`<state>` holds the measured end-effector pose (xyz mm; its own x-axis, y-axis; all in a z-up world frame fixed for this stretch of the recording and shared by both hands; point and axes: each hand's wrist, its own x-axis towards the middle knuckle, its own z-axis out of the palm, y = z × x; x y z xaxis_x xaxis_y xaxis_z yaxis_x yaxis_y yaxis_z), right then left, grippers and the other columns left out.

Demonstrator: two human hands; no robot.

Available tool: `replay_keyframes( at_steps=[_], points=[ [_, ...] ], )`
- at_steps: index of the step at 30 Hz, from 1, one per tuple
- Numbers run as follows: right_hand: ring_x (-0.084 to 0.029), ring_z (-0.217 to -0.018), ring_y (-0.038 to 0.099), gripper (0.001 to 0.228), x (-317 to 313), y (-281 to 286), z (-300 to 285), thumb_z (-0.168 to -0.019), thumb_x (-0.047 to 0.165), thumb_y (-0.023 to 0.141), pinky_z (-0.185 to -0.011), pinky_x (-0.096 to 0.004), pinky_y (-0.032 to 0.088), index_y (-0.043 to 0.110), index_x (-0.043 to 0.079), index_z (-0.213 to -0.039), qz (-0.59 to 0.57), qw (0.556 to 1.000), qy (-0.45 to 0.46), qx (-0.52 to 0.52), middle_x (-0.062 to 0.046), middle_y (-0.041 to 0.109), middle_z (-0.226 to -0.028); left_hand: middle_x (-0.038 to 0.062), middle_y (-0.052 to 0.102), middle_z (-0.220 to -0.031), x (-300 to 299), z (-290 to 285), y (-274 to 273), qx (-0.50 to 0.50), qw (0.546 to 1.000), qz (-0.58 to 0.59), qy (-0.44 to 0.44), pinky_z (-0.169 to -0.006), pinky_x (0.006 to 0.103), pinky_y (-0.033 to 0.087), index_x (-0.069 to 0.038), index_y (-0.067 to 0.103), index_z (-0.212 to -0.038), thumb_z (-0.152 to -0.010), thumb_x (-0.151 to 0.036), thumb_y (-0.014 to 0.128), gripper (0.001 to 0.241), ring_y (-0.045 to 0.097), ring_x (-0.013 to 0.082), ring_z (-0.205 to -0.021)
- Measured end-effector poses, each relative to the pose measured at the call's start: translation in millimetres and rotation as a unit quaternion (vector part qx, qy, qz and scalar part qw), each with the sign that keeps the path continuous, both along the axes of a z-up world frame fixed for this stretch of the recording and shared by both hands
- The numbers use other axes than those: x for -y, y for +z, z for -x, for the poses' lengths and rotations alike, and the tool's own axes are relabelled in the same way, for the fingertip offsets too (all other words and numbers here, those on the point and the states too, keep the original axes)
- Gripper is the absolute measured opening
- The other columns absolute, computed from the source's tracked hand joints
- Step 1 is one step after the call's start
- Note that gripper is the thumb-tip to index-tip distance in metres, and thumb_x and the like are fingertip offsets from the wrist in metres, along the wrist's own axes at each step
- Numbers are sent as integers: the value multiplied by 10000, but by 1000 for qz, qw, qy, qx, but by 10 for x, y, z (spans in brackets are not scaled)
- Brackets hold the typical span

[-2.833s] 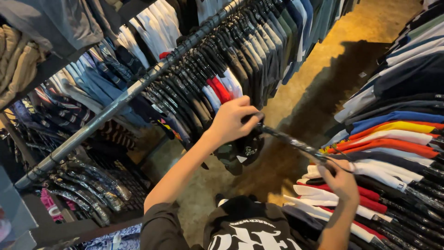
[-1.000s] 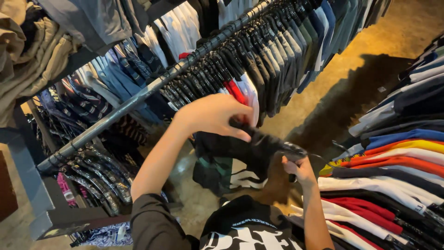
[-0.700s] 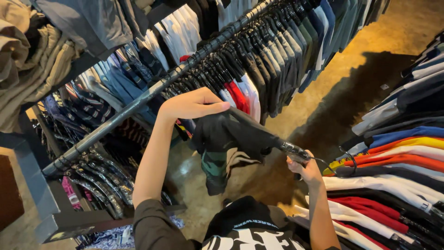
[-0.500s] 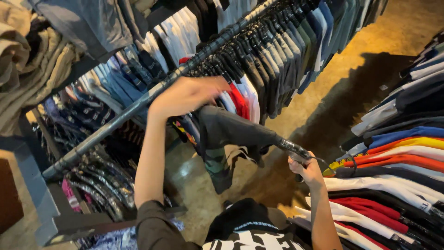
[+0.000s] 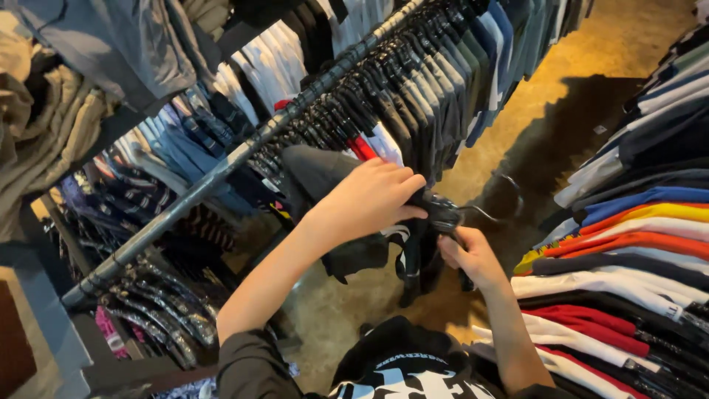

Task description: The person browses a clothing rack, removes shirts on hangers, and places them into a red shopping basket. They repeatedly take shirts from the basket, hang them back on the rack, and continue sorting through the available items.

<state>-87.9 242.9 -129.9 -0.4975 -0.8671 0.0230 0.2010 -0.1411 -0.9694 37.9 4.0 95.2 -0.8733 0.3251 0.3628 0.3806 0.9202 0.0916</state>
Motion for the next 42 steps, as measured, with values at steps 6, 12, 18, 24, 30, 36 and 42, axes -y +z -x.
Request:
replay_keyframes(
  at_steps=[6, 12, 18, 24, 30, 36, 42],
  points=[
    [-109, -808, 534, 541, 261, 505, -168, -1059, 526, 528, -719, -264, 475, 608, 34, -1269, 85, 977, 93, -171, -21, 581, -964, 95, 675, -789, 18, -156, 241, 140, 988, -70, 12, -643, 473, 494, -72, 593, -935, -856, -456, 759, 426, 681, 341, -775],
    [-221, -1408, 414, 828, 363, 753, -152, -994, 587, 383, -1183, -367, 277, 338, 15, -1591, 9, 939, 158, 305, -109, 469, -1566, 136, 660, -705, 149, -410, 257, 105, 985, -112, 78, -588, 480, 507, -75, 595, -940, -838, -485, 776, 460, 666, 379, -687],
    [-250, -1321, 444, 463, 833, 287, -146, -910, 380, 734, -1143, -377, 358, 653, 64, -1239, -22, 846, 68, -528, -136, 579, -1352, 164, 698, -755, 371, -763, 244, 58, 969, -161, 177, -632, 471, 517, -80, 620, -1024, -865, -484, 789, 466, 681, 385, -732],
    [-342, -1306, 492, 365, 579, 977, -248, -729, 263, 788, -1125, -603, 241, 722, 128, -1062, 22, 761, -5, -649, -61, 654, -1216, 157, 702, -794, 770, -1207, -49, -52, 934, -185, 300, -654, 455, 539, -62, 619, -1077, -857, -467, 781, 489, 697, 372, -763],
    [-307, -1231, 579, 245, 372, 1264, -156, -753, 219, 824, -1162, -587, 277, 720, 136, -959, 35, 746, -13, -665, 20, 713, -1030, 173, 687, -744, 886, -1430, -325, -47, 914, -148, 375, -671, 460, 533, -53, 636, -1108, -833, -481, 798, 534, 683, 387, -727],
    [-295, -951, 586, 297, 358, 1284, -63, -721, 266, 873, -979, -524, 429, 622, 108, -742, 54, 709, -122, -692, -7, 645, -824, 148, 726, -801, 612, -1327, -342, 22, 943, -169, 286, -647, 436, 552, -77, 642, -1058, -845, -501, 783, 494, 717, 361, -741],
    [-332, -785, 606, 408, 605, 1379, -533, -720, 384, 851, -695, -439, 465, 691, 45, -880, -57, 800, 107, -587, -108, 632, -787, 115, 742, -844, 1, -1016, -670, 55, 953, -250, 164, -637, 428, 553, -119, 662, -1099, -848, -533, 777, 498, 722, 350, -771]
  ],
)
